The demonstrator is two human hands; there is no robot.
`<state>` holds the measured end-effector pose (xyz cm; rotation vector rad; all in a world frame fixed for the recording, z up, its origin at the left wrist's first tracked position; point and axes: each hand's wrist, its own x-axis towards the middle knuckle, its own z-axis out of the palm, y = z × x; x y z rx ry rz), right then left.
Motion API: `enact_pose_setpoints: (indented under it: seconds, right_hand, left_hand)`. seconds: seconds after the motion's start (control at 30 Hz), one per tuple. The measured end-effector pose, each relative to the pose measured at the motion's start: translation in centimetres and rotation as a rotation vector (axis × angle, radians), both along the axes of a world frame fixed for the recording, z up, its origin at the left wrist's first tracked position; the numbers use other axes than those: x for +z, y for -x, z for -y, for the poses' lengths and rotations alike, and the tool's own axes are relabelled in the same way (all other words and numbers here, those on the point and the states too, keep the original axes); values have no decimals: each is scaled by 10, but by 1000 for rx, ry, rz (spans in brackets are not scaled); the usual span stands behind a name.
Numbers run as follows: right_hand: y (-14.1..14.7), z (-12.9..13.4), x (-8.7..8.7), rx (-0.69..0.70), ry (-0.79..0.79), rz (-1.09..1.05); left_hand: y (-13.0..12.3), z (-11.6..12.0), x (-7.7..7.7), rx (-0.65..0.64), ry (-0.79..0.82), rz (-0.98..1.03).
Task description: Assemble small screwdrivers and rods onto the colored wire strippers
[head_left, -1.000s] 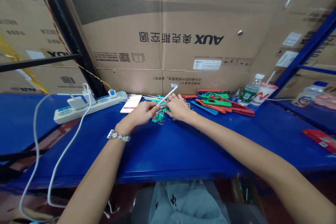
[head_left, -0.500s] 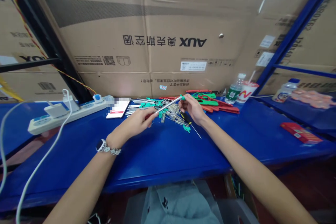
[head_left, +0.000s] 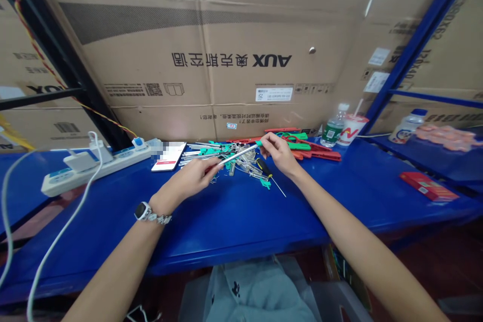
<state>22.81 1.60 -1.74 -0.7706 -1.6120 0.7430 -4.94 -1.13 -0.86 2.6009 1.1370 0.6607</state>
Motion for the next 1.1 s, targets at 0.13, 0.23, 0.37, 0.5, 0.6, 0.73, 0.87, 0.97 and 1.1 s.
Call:
enact_pose_setpoints:
  seconds: [0.13, 0.23, 0.37, 0.5, 0.6, 0.73, 0.87, 0.97, 1.1]
  right_hand:
    - [3, 3, 1, 21, 5, 22]
    - [5, 2, 0, 100, 80, 9]
    - [3, 1, -1, 178, 201, -41]
    - [-2, 1, 0, 199, 251, -60]
    - [-2, 3, 1, 242, 303, 34]
    - [11, 7, 1, 328, 360, 34]
    - [39, 14, -4, 327, 412, -227]
    - [60, 21, -9, 305, 364, -157]
    - [72, 27, -11, 280, 320, -154]
  left_hand:
    - [-3, 3, 1, 17, -30, -24]
    - [-7, 5, 0, 29, -41, -73]
    - [-11, 6, -1, 44, -51, -113]
    - [-11, 6, -2, 45, -88, -147]
    - [-12, 7, -1, 43, -90, -173]
    - [-15, 7, 0, 6, -87, -149]
    - [-23, 9, 1, 70, -95, -32]
    - [-29, 13, 0, 118, -54, 23]
    - [-31, 18, 0, 164, -57, 52]
